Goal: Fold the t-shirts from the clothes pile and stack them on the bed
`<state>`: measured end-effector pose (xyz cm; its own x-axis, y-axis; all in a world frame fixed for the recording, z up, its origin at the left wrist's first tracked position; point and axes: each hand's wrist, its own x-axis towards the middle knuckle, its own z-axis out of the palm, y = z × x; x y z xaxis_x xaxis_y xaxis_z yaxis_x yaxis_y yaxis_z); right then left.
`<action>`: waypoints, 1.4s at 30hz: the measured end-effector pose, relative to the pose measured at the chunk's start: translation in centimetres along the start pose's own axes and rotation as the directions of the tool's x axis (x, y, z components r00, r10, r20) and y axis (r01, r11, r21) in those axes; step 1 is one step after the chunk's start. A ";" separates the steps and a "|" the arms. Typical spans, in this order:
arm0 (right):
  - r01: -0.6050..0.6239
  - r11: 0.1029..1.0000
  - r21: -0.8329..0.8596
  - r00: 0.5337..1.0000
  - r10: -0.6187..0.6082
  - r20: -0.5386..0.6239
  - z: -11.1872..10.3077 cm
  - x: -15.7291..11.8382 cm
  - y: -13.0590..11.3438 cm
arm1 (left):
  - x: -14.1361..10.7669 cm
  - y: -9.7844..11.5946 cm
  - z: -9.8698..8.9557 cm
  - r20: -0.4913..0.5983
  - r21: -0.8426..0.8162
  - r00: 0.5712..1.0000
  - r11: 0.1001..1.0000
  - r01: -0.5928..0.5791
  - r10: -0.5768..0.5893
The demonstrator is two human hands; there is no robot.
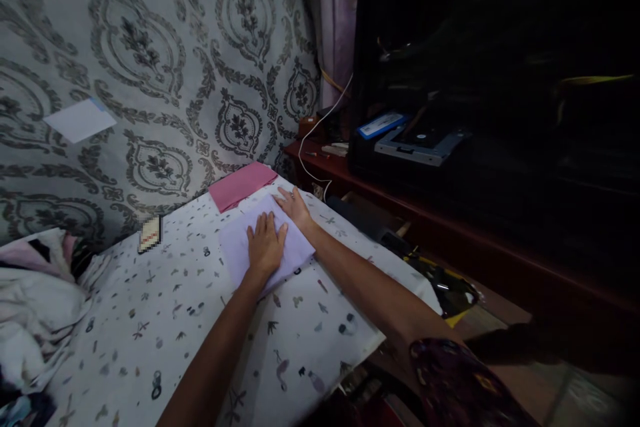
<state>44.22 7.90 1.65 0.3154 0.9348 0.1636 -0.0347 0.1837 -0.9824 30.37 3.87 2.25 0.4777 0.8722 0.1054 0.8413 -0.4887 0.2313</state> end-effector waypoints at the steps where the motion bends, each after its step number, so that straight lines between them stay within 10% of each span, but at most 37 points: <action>1: -0.005 1.000 -0.016 1.000 0.004 -0.001 -0.3 0.2 -0.1 | 0.0 0.1 0.1 0.011 0.020 1.000 1.000 -0.006 0.005; 10: 0.209 0.833 -0.512 0.964 -0.087 0.252 3.6 -0.5 0.0 | -1.5 -0.2 0.1 0.002 0.036 0.992 0.992 -0.125 0.125; 15: 0.238 0.697 -0.677 0.957 -0.048 0.287 4.8 -1.3 2.3 | -3.8 -4.4 -0.8 -0.061 -0.003 0.968 0.969 -0.245 0.245; 22: 0.300 0.595 -0.746 0.945 -0.079 0.317 4.7 -1.8 2.3 | 3.4 -14.8 -4.7 -0.046 -0.329 0.988 0.936 0.126 -0.149; 35: 0.322 0.513 -0.796 0.932 -0.024 0.362 4.7 -2.3 1.7 | 7.7 -18.0 -5.1 0.260 -0.674 0.942 0.739 0.020 0.211; 42: 0.340 0.440 -0.831 0.924 0.010 0.383 4.7 -2.3 2.3 | 8.1 -19.7 -4.7 0.228 -0.654 0.928 0.752 -0.078 0.295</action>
<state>38.97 7.63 -0.55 -0.0723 0.9818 0.1755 0.8802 0.1455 -0.4517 16.45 20.69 3.05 0.7489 0.6605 -0.0546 0.4299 -0.4214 0.7985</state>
